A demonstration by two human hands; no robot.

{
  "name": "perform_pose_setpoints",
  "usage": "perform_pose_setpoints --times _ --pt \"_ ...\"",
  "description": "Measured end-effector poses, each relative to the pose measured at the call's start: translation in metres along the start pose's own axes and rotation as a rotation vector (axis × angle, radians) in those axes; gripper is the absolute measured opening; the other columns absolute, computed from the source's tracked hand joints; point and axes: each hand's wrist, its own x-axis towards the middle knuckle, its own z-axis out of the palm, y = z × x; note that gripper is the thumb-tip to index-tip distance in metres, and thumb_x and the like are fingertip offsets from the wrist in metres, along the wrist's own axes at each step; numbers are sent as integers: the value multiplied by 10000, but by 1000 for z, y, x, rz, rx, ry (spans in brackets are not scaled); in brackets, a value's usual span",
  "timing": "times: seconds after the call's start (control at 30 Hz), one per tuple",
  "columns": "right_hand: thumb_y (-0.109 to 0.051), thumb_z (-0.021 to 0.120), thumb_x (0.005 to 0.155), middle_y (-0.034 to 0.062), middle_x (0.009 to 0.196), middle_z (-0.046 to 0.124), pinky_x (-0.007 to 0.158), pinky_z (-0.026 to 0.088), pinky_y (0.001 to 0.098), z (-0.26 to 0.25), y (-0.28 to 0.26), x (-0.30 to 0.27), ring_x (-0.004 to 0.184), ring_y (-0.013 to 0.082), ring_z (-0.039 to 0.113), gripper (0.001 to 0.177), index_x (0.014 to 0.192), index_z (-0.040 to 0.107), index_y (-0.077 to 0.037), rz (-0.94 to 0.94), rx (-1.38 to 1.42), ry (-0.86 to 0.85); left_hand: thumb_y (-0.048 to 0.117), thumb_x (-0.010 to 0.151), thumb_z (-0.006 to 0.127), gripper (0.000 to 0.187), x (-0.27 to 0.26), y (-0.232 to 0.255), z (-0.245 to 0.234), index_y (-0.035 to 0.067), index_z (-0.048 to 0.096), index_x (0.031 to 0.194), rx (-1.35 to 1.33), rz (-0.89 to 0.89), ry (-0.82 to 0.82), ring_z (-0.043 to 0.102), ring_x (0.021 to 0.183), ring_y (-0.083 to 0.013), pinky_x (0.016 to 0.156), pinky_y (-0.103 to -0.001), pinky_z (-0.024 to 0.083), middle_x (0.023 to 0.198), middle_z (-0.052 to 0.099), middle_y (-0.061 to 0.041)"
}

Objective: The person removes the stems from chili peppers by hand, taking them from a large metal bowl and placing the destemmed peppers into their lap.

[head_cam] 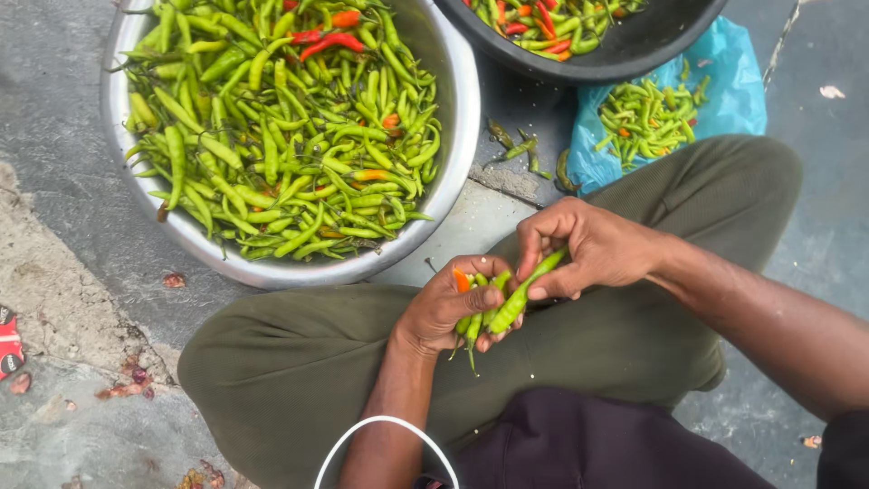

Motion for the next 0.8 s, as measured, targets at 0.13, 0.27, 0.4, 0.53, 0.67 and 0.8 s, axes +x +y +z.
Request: perform_pose_setpoints --times 0.13,0.27,0.4,0.53,0.67,0.8 --pt "-92 836 842 42 773 740 604 541 290 2 8 -2 715 87 690 171 884 677 -46 -188 -449 52 176 918 779 254 -1 1 -2 -8 675 1059 203 -75 34 630 628 -104 504 -224 515 836 686 -97" --pt "-132 833 698 69 682 678 548 524 417 14 10 -2 650 222 678 190 745 653 -96 -514 -1583 299 168 943 796 218 6 -6 -4 7 665 1006 212 -9 193 607 603 -95 488 -232 499 805 667 -74" --pt "-149 748 894 63 913 756 625 564 347 17 -10 -10 750 160 681 117 967 696 -74 -150 -935 596 183 932 784 219 12 -4 -3 34 651 1021 143 71 377 642 629 -107 506 -244 532 802 666 -63" --pt "-136 601 990 30 1055 814 693 624 309 19 -38 -25 813 112 741 339 1306 702 -67 66 -302 169 188 884 767 251 13 3 3 51 648 1058 132 57 340 717 745 -133 576 -258 577 889 716 -72" --pt "-185 586 942 54 997 827 745 666 289 20 -39 -22 828 109 792 325 1231 708 -98 291 -315 109 202 926 757 250 12 1 4 42 668 1095 184 -16 267 681 690 -120 512 -221 522 840 690 -71" --pt "-319 681 932 121 878 801 718 608 345 16 -31 -17 795 215 785 300 1130 752 -105 379 -866 191 260 988 722 254 11 -3 1 23 646 1040 189 -117 164 686 680 -125 483 -206 502 837 694 -71"
